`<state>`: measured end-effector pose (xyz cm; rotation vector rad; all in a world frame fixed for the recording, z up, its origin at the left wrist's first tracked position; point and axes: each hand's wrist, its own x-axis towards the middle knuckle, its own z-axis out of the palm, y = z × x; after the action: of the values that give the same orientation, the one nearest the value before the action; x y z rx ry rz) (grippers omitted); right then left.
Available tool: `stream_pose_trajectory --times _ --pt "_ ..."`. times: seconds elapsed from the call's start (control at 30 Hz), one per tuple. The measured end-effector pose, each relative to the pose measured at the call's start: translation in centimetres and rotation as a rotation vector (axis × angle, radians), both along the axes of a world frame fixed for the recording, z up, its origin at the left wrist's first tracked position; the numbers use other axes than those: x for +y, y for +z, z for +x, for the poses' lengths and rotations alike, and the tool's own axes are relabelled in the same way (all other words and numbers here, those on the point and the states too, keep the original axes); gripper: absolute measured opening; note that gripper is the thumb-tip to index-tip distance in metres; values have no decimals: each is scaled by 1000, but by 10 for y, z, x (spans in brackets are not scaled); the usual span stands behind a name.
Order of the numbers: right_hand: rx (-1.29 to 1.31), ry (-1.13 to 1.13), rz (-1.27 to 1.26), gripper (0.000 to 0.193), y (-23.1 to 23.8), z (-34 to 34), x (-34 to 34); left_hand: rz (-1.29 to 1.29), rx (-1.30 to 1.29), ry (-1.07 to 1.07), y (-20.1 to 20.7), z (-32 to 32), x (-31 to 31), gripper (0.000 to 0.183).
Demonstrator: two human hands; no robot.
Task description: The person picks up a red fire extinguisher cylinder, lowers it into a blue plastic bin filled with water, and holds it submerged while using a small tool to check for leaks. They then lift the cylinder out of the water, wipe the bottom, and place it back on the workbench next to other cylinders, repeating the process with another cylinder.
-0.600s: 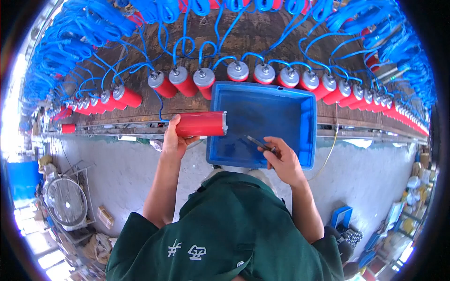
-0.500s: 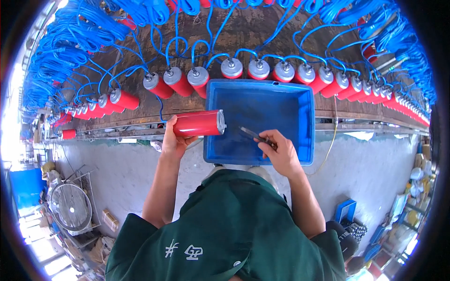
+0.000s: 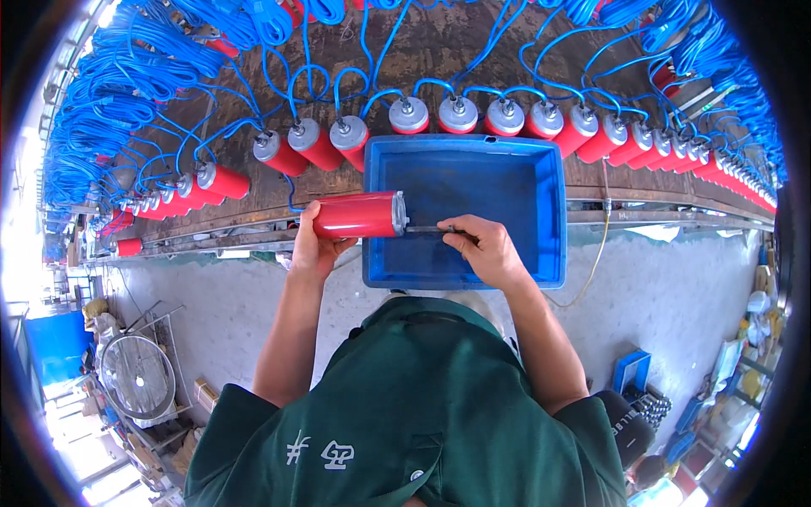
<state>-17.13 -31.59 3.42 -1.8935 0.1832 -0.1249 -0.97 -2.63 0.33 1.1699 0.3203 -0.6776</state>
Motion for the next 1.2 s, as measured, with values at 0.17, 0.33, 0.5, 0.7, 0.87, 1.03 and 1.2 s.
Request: stream_pose_trajectory --times 0.17,0.33,0.5,0.7,0.87,1.03,1.2 --pt "36 30 31 18 4 2 -2 -11 11 9 1 -1 -1 70" --pt "307 55 231 29 7 2 -5 -7 2 0 1 -1 0 65" --pt "196 111 220 33 -1 -2 -9 -35 10 10 0 -3 1 65" --pt "18 184 100 31 -10 -3 -17 -61 36 31 3 -4 -3 65" --pt "305 140 303 31 -9 2 -17 -20 47 55 3 -4 -2 65" --pt "-191 267 -161 26 -11 6 -20 -23 42 16 1 0 2 68" --pt "189 181 399 28 -19 10 -17 -26 58 -1 -1 2 5 68"
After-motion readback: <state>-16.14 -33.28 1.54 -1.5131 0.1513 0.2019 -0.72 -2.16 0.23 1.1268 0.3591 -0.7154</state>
